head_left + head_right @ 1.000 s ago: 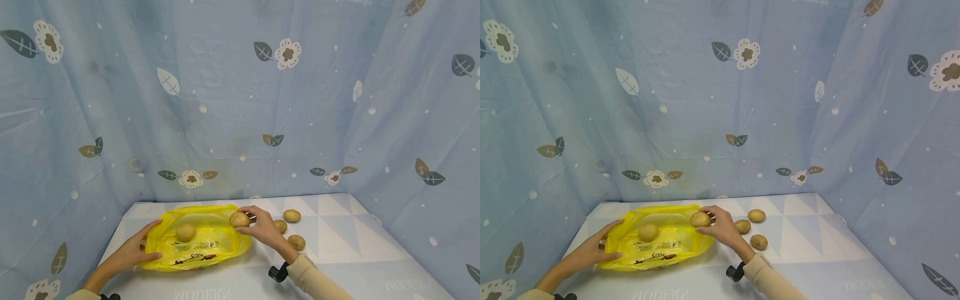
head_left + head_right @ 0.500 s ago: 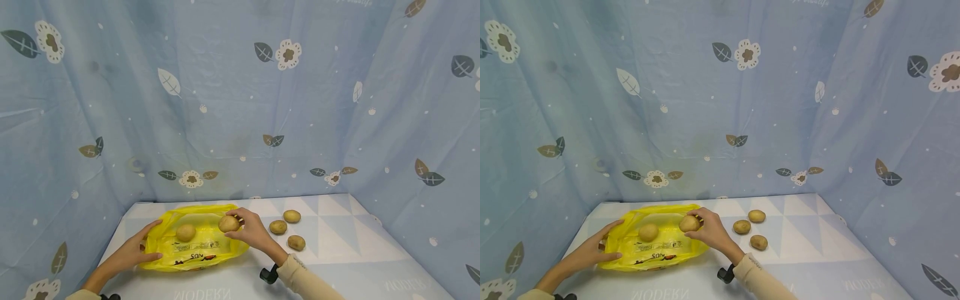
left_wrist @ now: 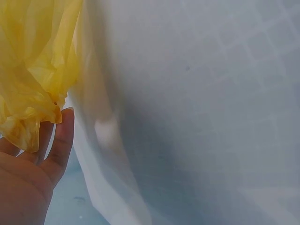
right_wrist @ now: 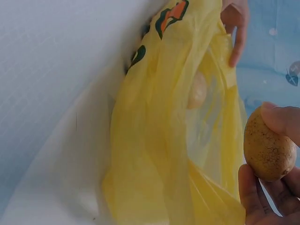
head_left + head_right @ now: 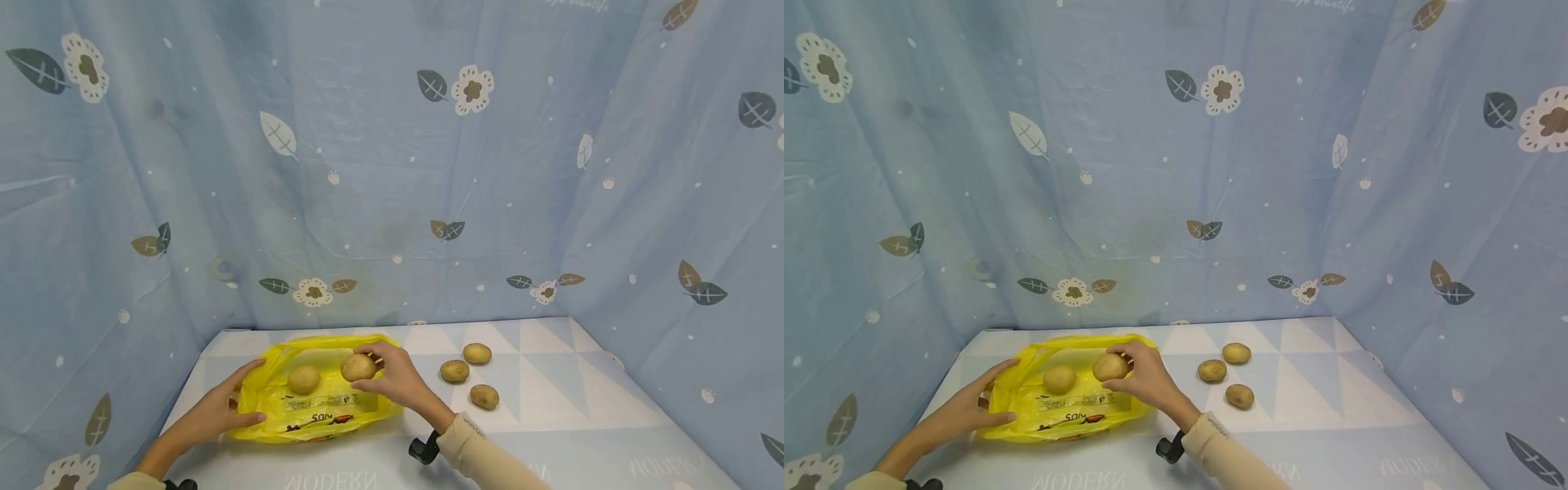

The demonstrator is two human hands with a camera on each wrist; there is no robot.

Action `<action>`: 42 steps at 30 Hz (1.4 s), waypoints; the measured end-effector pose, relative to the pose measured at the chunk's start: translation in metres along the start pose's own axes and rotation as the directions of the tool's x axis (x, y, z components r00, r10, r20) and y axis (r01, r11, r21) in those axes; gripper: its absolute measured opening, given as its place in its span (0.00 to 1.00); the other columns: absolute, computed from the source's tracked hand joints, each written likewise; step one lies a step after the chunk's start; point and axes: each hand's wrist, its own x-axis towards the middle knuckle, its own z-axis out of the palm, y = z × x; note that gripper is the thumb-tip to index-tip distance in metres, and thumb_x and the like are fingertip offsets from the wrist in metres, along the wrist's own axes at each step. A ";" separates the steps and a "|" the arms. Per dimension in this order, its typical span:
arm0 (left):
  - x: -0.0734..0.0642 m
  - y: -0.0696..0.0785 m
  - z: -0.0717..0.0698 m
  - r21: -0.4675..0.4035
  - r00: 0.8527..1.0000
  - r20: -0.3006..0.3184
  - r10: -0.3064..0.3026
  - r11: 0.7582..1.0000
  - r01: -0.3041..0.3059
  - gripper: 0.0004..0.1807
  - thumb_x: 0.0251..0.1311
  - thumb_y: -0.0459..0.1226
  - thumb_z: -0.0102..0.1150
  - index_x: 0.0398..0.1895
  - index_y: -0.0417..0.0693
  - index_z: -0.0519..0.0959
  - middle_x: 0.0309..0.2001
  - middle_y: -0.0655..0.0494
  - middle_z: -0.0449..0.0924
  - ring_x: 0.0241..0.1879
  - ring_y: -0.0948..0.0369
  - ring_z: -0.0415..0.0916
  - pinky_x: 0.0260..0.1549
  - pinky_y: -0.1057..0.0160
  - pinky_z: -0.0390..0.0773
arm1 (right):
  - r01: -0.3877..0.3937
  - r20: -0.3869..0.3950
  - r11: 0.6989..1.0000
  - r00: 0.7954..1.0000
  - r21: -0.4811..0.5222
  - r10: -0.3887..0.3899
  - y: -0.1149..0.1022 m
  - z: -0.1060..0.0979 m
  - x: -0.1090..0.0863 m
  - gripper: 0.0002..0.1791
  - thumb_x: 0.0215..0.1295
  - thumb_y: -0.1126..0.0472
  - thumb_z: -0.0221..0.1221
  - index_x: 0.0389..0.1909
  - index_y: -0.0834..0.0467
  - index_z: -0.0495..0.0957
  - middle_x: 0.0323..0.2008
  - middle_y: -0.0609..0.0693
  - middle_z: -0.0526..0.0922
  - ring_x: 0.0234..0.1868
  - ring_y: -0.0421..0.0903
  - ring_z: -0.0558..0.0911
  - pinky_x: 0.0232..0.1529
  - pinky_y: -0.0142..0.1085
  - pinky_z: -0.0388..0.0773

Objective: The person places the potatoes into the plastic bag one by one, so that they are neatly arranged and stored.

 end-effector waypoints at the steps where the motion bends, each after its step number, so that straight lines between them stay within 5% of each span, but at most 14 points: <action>1: 0.000 0.000 0.000 -0.002 1.000 0.000 0.005 1.000 -0.005 0.54 0.57 0.49 0.76 0.82 0.56 0.53 0.78 0.34 0.52 0.68 0.39 0.63 0.47 0.50 0.75 | -0.004 0.004 1.000 1.000 -0.001 0.004 0.000 0.002 0.000 0.31 0.55 0.56 0.78 0.61 0.52 0.81 0.54 0.44 0.82 0.46 0.38 0.81 0.45 0.30 0.81; 15: 0.002 -0.001 -0.001 -0.001 1.000 0.001 0.008 1.000 -0.008 0.55 0.57 0.50 0.76 0.82 0.56 0.53 0.79 0.34 0.51 0.68 0.39 0.62 0.48 0.50 0.76 | 0.031 0.048 0.999 0.998 -0.032 -0.029 -0.006 0.042 0.007 0.28 0.52 0.55 0.80 0.56 0.51 0.84 0.49 0.41 0.83 0.43 0.33 0.79 0.40 0.26 0.79; 27: 0.003 -0.002 0.000 0.004 1.000 -0.006 0.006 1.000 -0.006 0.55 0.56 0.51 0.76 0.82 0.57 0.53 0.80 0.36 0.50 0.72 0.35 0.57 0.52 0.42 0.74 | -0.016 0.075 0.999 0.997 -0.043 0.019 -0.010 0.067 0.013 0.30 0.50 0.54 0.81 0.57 0.49 0.84 0.49 0.38 0.83 0.43 0.32 0.77 0.39 0.27 0.77; 42: 0.004 -0.002 0.001 0.014 1.000 0.000 0.014 1.000 -0.014 0.55 0.57 0.50 0.76 0.82 0.55 0.52 0.78 0.33 0.52 0.69 0.37 0.61 0.52 0.43 0.75 | -0.102 0.102 0.995 0.989 -0.017 0.103 -0.012 0.098 0.026 0.27 0.50 0.54 0.81 0.53 0.49 0.86 0.44 0.34 0.83 0.37 0.30 0.77 0.38 0.27 0.76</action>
